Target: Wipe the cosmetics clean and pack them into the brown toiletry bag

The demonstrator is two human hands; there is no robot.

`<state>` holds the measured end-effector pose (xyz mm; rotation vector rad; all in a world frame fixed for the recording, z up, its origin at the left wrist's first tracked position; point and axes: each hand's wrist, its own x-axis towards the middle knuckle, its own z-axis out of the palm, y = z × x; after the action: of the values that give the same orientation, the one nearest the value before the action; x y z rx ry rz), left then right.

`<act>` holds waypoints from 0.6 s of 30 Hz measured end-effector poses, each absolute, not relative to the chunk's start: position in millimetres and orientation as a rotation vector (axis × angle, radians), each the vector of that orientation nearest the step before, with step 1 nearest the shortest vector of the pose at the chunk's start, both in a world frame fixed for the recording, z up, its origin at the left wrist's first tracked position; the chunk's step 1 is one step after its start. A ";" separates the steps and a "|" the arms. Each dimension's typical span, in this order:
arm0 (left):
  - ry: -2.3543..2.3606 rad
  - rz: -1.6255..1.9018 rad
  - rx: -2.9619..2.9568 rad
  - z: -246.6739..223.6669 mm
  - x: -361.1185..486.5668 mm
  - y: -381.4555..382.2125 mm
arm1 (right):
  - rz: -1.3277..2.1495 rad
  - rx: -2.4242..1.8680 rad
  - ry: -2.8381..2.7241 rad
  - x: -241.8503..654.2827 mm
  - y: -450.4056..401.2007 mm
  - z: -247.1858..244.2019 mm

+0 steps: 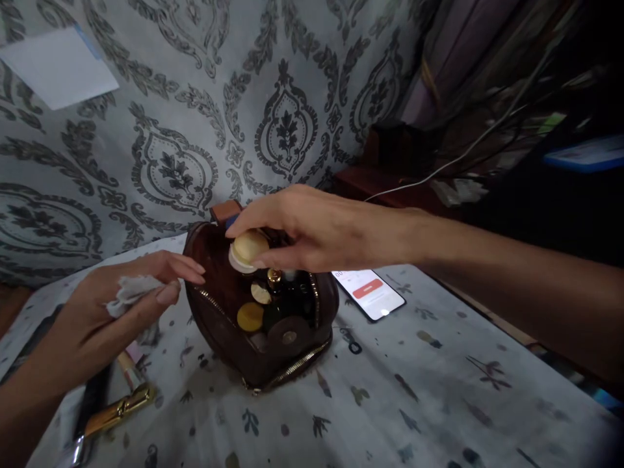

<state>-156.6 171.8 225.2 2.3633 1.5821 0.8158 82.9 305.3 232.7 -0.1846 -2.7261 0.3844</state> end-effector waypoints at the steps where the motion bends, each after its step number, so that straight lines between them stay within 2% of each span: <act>1: 1.598 0.820 2.352 223.5 -158.2 170.7 | 0.404 -0.200 -2.699 87.3 304.4 230.4; 9: 1.653 0.891 2.257 219.7 -152.1 169.0 | 0.519 -0.219 -2.649 101.0 289.2 220.9; 18: 1.529 0.903 2.314 218.6 -155.6 171.7 | 0.550 -0.202 -2.823 76.3 276.8 216.2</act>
<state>-155.6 171.7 218.6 2.3137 1.5292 0.9030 76.3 276.8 216.2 -0.2023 -2.8232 0.5502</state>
